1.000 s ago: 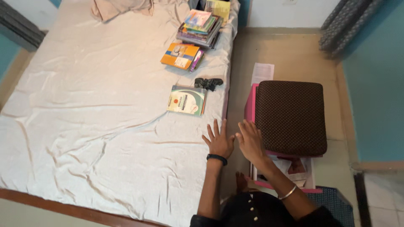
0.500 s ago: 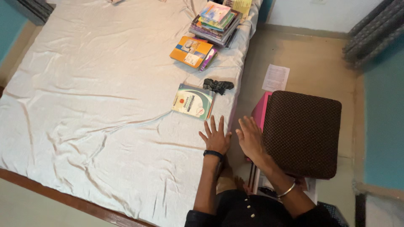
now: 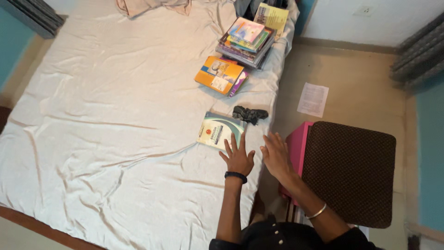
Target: The person wipes a book with a cloth, carries it across the room to a wooden wardrobe, and places it on a shelf inside before returning to the bed to pick up another book.
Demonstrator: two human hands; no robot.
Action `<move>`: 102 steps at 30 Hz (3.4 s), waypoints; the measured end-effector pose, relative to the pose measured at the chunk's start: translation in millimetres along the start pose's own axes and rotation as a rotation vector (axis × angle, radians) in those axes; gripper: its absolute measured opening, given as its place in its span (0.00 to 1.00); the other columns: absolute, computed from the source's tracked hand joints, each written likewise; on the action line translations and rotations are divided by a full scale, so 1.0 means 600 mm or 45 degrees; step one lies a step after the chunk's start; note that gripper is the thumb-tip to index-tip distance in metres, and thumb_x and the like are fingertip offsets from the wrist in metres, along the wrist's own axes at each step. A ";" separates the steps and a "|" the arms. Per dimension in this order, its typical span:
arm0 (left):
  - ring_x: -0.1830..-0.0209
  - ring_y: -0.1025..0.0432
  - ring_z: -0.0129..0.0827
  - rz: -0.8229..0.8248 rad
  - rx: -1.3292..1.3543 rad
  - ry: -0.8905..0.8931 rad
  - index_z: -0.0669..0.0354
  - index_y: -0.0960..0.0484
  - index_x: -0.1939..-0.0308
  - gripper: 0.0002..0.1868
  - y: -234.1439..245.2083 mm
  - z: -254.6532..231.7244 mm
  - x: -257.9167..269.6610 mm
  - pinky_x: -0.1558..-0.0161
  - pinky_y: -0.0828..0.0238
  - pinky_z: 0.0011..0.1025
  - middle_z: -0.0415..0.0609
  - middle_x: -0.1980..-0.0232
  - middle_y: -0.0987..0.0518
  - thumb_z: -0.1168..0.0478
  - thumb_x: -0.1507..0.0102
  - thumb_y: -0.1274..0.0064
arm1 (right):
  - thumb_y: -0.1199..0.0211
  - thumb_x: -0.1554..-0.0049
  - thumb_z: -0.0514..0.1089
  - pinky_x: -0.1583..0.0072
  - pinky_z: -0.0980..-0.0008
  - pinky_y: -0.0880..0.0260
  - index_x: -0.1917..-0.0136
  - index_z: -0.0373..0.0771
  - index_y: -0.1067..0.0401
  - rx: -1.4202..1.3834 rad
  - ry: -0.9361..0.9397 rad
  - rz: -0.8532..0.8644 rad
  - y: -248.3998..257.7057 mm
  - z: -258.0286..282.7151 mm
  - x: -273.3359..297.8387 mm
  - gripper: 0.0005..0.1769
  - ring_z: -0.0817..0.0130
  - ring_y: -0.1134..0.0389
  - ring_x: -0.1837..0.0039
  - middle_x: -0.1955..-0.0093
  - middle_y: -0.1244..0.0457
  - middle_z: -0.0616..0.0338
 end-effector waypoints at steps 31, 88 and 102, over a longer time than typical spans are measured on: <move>0.18 0.69 0.64 -0.131 0.085 0.530 0.40 0.52 0.20 0.44 -0.019 0.148 -0.124 0.31 0.74 0.78 0.54 0.15 0.61 0.47 0.36 0.46 | 0.38 0.41 0.41 0.27 0.45 0.46 0.26 0.28 0.41 -0.191 0.498 0.257 -0.152 0.056 -0.224 0.33 0.31 0.47 0.24 0.23 0.50 0.28; 0.45 0.27 0.64 0.089 0.305 0.761 0.68 0.25 0.49 0.22 -0.335 0.699 -0.432 0.45 0.30 0.52 0.70 0.44 0.25 0.50 0.34 0.50 | 0.45 0.39 0.36 0.30 0.63 0.41 0.16 0.38 0.60 -0.750 -0.686 0.099 -0.645 -0.344 -0.184 0.42 0.55 0.39 0.28 0.25 0.43 0.44; 0.53 0.25 0.65 -0.178 0.377 0.779 0.61 0.27 0.48 0.19 -0.249 0.624 -0.307 0.52 0.30 0.57 0.68 0.56 0.18 0.49 0.31 0.57 | 0.48 0.36 0.53 0.33 0.61 0.36 0.14 0.45 0.64 -0.592 -0.397 0.094 -0.520 -0.252 -0.218 0.45 0.50 0.37 0.29 0.20 0.47 0.39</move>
Point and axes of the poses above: each hand's wrist, its own x-axis away from the middle knuckle, its own y-axis out of the back of the hand, z = x × y, the point moved 10 cm from there along -x, towards the middle knuckle
